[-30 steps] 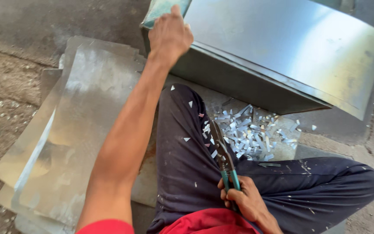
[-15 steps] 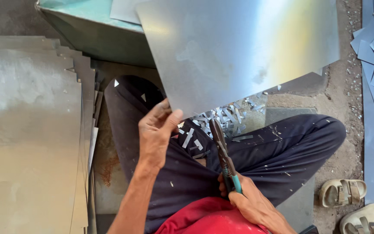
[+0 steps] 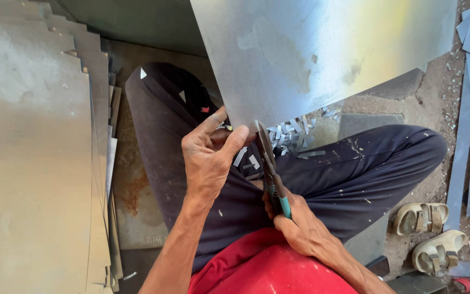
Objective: The person cuts a metal sheet using shears while sitting on the floor, producing several small triangular metal scraps.
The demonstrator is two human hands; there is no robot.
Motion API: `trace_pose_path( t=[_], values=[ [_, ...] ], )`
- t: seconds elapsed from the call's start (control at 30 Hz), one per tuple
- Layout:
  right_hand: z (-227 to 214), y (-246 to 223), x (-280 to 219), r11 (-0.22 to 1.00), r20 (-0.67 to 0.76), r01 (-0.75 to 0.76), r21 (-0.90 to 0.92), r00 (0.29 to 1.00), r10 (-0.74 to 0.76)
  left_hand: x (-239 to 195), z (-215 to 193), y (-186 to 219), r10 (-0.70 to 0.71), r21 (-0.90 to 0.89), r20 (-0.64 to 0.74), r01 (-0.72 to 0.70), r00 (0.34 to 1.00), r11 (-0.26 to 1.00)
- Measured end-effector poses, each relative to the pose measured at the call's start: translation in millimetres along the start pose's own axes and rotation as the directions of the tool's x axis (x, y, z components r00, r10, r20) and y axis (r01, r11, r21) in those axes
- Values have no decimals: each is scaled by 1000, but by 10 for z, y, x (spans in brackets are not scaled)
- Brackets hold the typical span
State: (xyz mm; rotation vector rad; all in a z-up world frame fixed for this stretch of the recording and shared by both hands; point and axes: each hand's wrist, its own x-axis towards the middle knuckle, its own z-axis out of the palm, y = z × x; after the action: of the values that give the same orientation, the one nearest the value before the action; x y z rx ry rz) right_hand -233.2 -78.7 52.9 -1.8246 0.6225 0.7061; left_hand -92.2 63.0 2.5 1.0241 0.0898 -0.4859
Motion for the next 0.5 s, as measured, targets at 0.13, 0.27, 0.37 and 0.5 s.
trace_pose_path(
  t=[0.13, 0.27, 0.37, 0.5],
  values=[
    [-12, 4, 5, 998, -20, 50, -45, 998, -51, 5, 1, 9, -2, 47, -7, 2, 1000, 999],
    [-25, 13, -7, 997, -43, 49, -53, 998, -51, 6, 6, 42, -3, 52, 4, 3, 1000, 999],
    [-53, 49, 29, 994, -78, 7, -106, 997, -15, 42, -7, 65, 25, 83, -13, -23, 1000, 996],
    [-38, 123, 27, 983, -107, -7, -183, 994, -13, 393, 52, -46, 35, 264, -154, 7, 987, 964]
  ],
)
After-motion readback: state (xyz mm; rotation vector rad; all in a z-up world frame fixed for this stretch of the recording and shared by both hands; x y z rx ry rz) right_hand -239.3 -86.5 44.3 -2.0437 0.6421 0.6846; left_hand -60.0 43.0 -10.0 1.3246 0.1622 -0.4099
